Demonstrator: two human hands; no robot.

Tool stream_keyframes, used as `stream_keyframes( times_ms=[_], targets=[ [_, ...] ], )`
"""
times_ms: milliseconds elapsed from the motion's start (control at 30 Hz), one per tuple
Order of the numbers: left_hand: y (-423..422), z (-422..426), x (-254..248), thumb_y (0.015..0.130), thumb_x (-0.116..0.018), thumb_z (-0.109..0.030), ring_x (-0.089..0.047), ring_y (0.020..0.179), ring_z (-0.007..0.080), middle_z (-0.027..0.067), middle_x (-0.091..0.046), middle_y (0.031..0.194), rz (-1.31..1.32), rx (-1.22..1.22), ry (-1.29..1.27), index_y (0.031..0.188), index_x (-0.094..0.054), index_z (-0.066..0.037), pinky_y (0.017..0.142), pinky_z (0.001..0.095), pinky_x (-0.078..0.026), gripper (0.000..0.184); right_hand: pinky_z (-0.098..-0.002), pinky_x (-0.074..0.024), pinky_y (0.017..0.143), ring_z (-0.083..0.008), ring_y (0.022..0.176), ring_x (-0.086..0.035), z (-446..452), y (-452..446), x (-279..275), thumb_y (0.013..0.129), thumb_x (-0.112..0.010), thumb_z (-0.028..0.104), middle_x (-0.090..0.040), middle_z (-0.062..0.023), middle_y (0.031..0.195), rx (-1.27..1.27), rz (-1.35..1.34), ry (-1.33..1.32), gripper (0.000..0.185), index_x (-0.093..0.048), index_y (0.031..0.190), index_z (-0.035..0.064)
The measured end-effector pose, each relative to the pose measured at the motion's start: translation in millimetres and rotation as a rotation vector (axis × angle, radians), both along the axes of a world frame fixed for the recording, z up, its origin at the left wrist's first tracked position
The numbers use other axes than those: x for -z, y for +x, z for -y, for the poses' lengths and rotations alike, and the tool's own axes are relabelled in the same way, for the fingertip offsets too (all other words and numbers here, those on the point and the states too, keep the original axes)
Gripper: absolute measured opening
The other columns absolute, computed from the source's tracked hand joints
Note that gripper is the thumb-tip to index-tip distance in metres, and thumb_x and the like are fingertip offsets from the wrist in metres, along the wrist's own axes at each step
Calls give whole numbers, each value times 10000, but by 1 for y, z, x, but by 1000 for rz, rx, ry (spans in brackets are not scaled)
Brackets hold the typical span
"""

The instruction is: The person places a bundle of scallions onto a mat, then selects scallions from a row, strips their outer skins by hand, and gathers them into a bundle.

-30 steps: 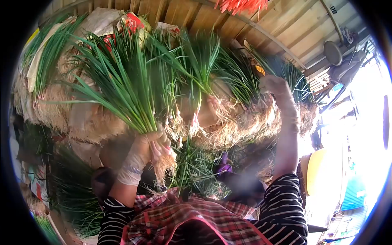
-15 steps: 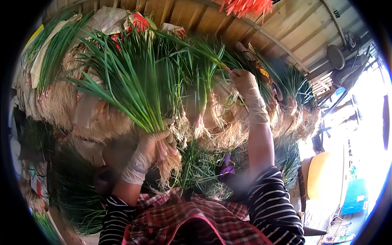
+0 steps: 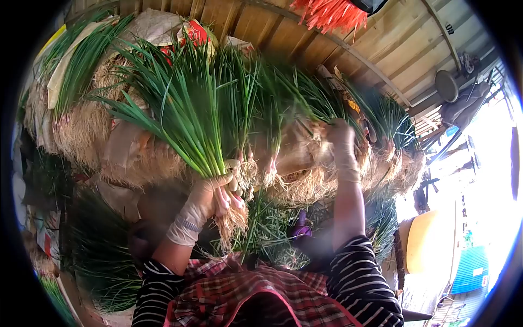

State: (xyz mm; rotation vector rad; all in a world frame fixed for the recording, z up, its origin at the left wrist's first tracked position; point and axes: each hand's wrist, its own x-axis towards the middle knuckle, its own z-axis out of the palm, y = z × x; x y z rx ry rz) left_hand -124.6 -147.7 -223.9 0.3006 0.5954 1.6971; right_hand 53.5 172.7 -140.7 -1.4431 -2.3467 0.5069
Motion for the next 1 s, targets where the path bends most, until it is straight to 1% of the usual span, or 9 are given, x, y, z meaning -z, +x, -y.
stream_keyframes(
  times_ms=[167,267,400,533,600,733,867,933,1000],
  targets=[
    [1,-4,3,774,-609,-144,-593,686,256,70,-553,699,-5,-14,4,1194,-452,-34,619,398,-493,462,-226,-423,457,-119,539,-572,4,64,-11,774,-538,51,-637,-72,752,-54,-526,-520,150,-664,845,89],
    [4,-3,4,773,-610,-146,-596,682,255,71,-554,699,-3,-13,4,1181,-465,-37,624,391,-497,447,-229,-429,472,-123,572,-588,-14,75,4,760,-547,58,-642,-73,767,-114,-76,98,195,-662,915,83],
    [3,-3,4,774,-607,-147,-600,677,260,74,-554,698,9,-3,-8,1170,-476,-37,626,389,-504,431,-285,-478,620,-171,704,-613,13,51,-6,767,-538,88,-646,-103,811,-155,-508,-140,180,-654,903,67],
    [5,-6,1,778,-606,-151,-601,674,265,77,-556,707,-6,-9,-29,1169,-474,-27,620,388,-506,431,-303,-520,633,-187,744,-618,22,12,3,839,-505,171,-638,-116,840,-226,657,104,182,-624,886,40],
    [4,-7,0,783,-603,-152,-602,676,267,78,-556,712,-31,-17,-15,1171,-471,-19,615,388,-508,432,-252,-516,562,-224,735,-630,46,-16,-32,893,-391,200,-636,-130,847,92,705,144,252,-560,1021,65],
    [7,-6,0,797,-593,-151,-607,680,261,73,-557,714,28,-17,-15,1187,-461,-12,583,387,-516,435,-261,-510,538,-166,691,-626,80,-12,-43,884,-426,174,-630,-85,867,-699,402,759,199,-561,982,66],
    [4,-4,-2,797,-595,-160,-612,682,263,69,-553,708,-7,-12,-24,1177,-465,-13,579,400,-518,427,-295,-488,684,-173,819,-599,151,3,-51,853,-515,168,-609,-86,1005,-1367,249,395,200,-579,1016,72],
    [3,-3,10,794,-598,-161,-610,686,265,69,-553,711,-8,-3,-29,1160,-469,-16,585,405,-519,414,-294,-458,795,-185,939,-570,183,24,-25,853,-521,156,-599,-88,1056,-1277,615,-270,231,-576,1064,80],
    [2,-4,11,792,-601,-162,-607,690,265,69,-552,716,2,13,-24,1138,-477,-19,590,410,-519,395,-292,-428,906,-197,1059,-541,176,35,0,854,-526,145,-588,-90,1107,-1080,764,-496,268,-573,1112,89]
  ],
)
